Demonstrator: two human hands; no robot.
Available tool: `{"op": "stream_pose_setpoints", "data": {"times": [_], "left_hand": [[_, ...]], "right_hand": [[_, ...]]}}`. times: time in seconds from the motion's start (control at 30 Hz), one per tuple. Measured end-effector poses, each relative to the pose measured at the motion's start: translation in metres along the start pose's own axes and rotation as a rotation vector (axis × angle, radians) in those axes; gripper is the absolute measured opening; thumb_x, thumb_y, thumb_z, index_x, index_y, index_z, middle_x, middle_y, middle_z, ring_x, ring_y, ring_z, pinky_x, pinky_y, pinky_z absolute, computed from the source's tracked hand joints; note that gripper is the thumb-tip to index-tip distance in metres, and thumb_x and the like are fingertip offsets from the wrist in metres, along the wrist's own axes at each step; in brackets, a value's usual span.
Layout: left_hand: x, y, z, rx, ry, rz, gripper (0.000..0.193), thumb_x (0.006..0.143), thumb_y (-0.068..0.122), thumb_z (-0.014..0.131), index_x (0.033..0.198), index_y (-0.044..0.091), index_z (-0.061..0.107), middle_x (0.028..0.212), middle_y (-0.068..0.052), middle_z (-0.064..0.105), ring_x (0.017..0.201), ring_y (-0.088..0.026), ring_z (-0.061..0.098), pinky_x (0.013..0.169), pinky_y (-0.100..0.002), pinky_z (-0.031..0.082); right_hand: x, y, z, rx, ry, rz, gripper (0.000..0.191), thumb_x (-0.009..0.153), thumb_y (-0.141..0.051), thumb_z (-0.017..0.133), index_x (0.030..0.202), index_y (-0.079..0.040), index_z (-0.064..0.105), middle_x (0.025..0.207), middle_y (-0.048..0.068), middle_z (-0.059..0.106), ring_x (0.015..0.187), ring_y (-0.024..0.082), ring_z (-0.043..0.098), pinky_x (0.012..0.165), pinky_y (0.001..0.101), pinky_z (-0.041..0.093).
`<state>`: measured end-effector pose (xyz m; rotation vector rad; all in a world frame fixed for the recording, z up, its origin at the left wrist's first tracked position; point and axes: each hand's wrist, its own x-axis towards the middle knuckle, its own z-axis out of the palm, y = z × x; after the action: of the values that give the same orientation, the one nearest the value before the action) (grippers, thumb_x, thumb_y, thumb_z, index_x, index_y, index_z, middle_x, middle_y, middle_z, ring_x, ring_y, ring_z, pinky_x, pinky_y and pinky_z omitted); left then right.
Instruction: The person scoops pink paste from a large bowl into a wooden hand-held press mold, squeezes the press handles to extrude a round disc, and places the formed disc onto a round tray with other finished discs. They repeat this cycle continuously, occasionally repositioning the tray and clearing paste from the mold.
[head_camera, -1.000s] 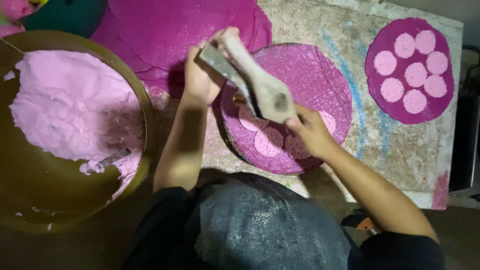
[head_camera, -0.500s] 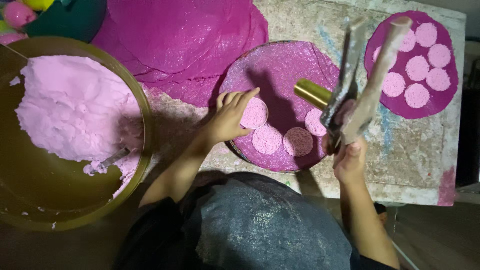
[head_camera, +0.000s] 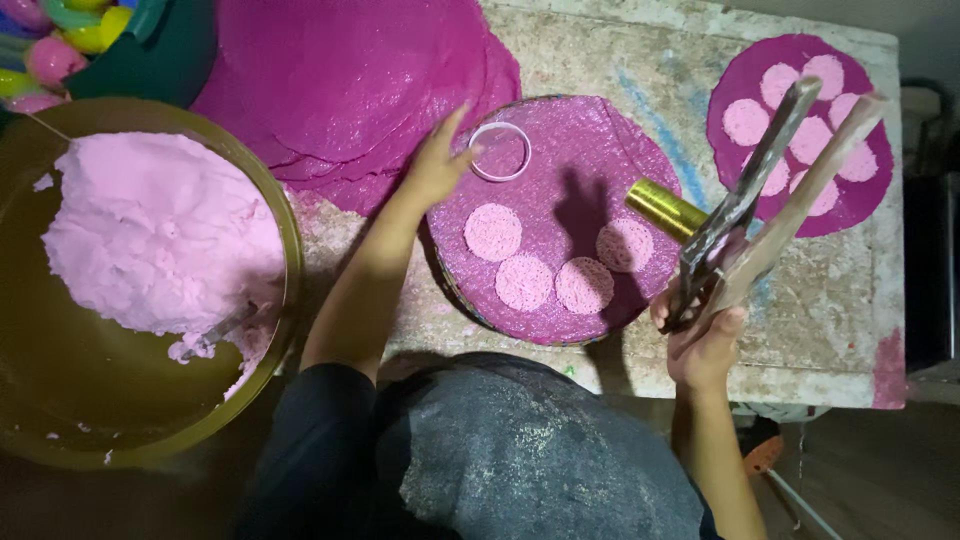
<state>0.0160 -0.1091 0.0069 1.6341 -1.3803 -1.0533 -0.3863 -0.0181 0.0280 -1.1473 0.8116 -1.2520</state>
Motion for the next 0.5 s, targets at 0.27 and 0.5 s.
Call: {"op": "stream_pose_setpoints", "data": {"times": [0.27,0.5], "left_hand": [[-0.094,-0.037,0.036,-0.187,0.307,0.028,0.073,0.093,-0.003,0.056,0.158,0.018,0.030,0.166,-0.015,0.026,0.151,-0.034,0.035,0.115,-0.044,0.046],[-0.132,-0.024,0.044,0.506,0.395,0.348,0.027,0.079,0.008,0.082,0.105,0.017,0.078,0.156,-0.010,0.046,0.141,-0.040,0.038,0.116,-0.055,0.032]], "right_hand": [[-0.005,0.003,-0.011,-0.009,0.013,0.048,0.084,0.098,-0.079,0.050,0.137,-0.005,0.046,0.097,0.008,0.055,0.080,0.019,0.053,0.068,0.0349,0.043],[-0.001,0.014,0.001,0.028,-0.035,0.121,0.081,0.099,-0.079,0.050,0.127,-0.003,0.047,0.096,0.006,0.052,0.078,0.018,0.053,0.068,0.0368,0.044]]}}
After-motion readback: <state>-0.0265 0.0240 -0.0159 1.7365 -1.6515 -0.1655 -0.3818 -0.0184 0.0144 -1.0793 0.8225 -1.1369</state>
